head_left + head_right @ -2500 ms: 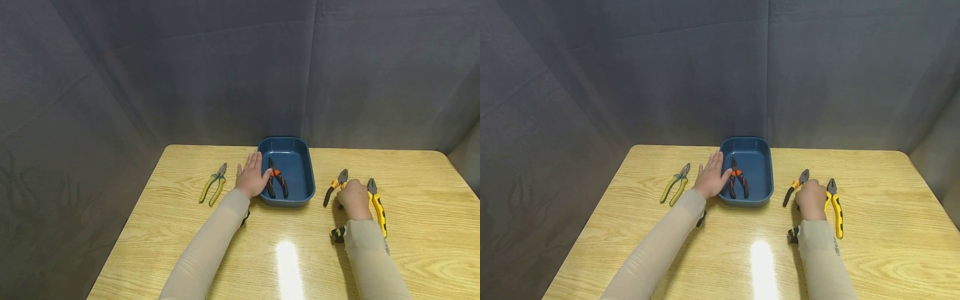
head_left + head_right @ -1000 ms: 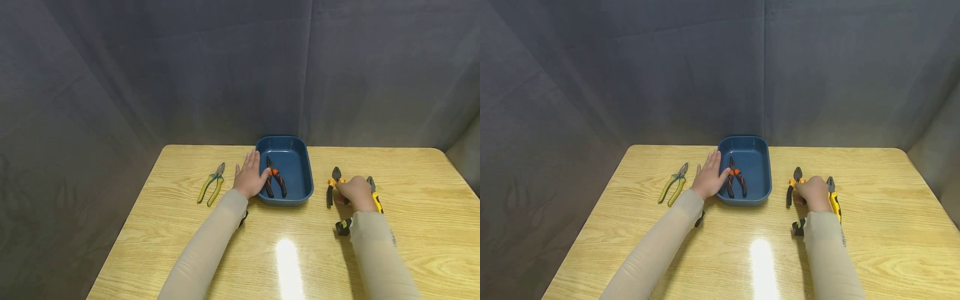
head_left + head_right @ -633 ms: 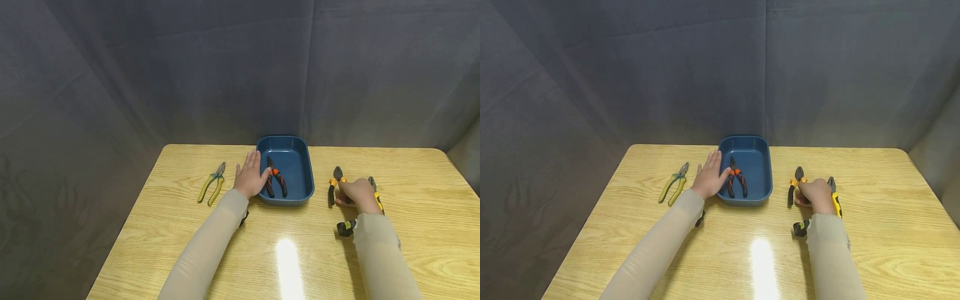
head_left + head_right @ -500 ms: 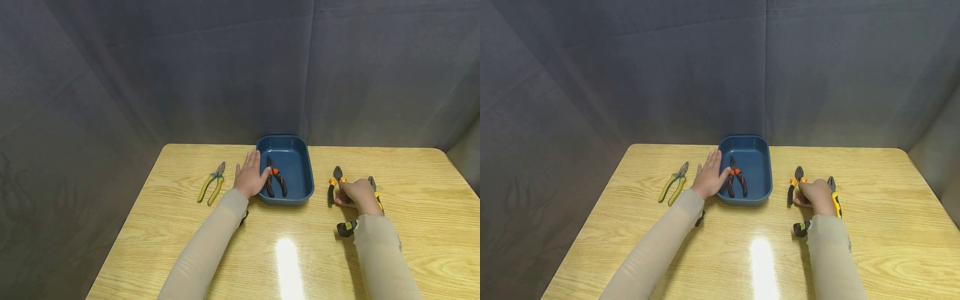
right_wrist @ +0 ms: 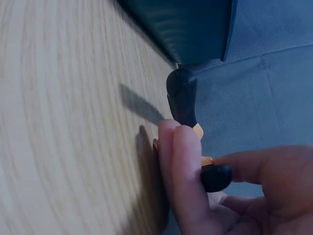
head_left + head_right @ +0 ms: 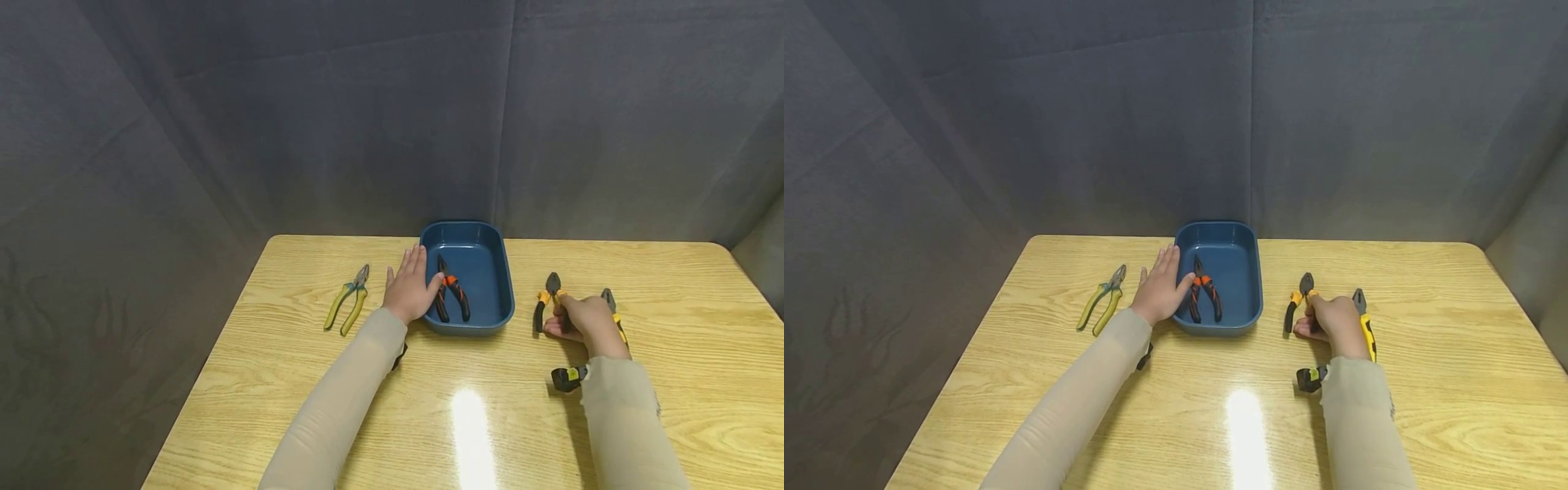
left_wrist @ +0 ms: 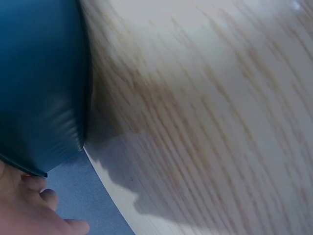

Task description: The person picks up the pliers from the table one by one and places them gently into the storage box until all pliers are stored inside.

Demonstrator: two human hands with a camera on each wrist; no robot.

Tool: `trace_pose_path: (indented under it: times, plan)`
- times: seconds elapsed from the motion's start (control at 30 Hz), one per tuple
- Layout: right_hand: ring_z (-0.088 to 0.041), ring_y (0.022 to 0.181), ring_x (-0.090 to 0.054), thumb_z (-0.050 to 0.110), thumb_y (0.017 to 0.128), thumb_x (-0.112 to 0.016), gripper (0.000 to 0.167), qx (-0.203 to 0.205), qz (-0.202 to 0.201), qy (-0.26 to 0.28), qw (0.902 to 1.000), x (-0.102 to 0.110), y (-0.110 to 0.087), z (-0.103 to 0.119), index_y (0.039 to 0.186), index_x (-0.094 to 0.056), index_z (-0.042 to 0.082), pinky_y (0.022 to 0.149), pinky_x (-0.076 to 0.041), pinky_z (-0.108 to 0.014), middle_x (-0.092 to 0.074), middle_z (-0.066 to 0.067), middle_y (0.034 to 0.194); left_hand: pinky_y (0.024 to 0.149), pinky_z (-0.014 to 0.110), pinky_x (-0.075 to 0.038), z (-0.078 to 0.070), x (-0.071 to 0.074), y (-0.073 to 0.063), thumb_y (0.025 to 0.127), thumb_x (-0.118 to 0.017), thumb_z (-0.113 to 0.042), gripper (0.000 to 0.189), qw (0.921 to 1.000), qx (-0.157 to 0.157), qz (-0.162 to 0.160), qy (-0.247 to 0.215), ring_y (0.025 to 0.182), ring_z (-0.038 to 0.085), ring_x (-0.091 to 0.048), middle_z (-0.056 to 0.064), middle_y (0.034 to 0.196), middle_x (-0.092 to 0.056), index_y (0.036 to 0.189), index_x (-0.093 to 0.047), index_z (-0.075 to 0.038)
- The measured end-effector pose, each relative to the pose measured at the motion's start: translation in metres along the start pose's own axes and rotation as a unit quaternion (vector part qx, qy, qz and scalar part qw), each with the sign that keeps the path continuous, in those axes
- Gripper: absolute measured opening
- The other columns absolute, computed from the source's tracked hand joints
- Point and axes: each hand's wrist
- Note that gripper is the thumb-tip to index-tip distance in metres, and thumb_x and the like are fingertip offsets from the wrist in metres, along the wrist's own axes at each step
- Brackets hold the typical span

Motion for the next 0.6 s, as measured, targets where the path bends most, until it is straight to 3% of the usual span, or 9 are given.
trace_pose_path:
  times: [0.23, 0.6]
  plan:
    - [-0.015, 0.056, -0.071, 0.023, 0.109, -0.034, 0.047, 0.001, 0.004, 0.016, 0.9999, 0.0007, 0.0012, -0.0015, 0.096, -0.06, -0.013, 0.063, -0.061, -0.028, -0.067, -0.008, 0.064, 0.123, 0.057, -0.005, -0.0014, 0.0029, -0.0018, 0.108, -0.034, -0.054, 0.074, 1.0, 0.001, 0.002, 0.0, 0.156, 0.016, 0.003, -0.002, 0.171, -0.001, 0.165, -0.005, -0.017]
    - [-0.011, 0.059, -0.07, 0.024, 0.111, -0.033, 0.047, 0.013, 0.005, 0.013, 0.9998, -0.0011, -0.0003, -0.0036, 0.106, -0.056, -0.017, 0.065, -0.061, -0.027, -0.067, -0.006, 0.066, 0.123, 0.057, -0.005, -0.0002, 0.0001, 0.0001, 0.108, -0.035, -0.055, 0.075, 1.0, 0.003, -0.001, 0.0, 0.156, 0.017, 0.002, -0.001, 0.171, -0.001, 0.165, -0.005, -0.017]
Point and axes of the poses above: each hand's wrist, its own y-axis towards the middle knuckle, its own x-axis out of the back of the hand, z = x × y
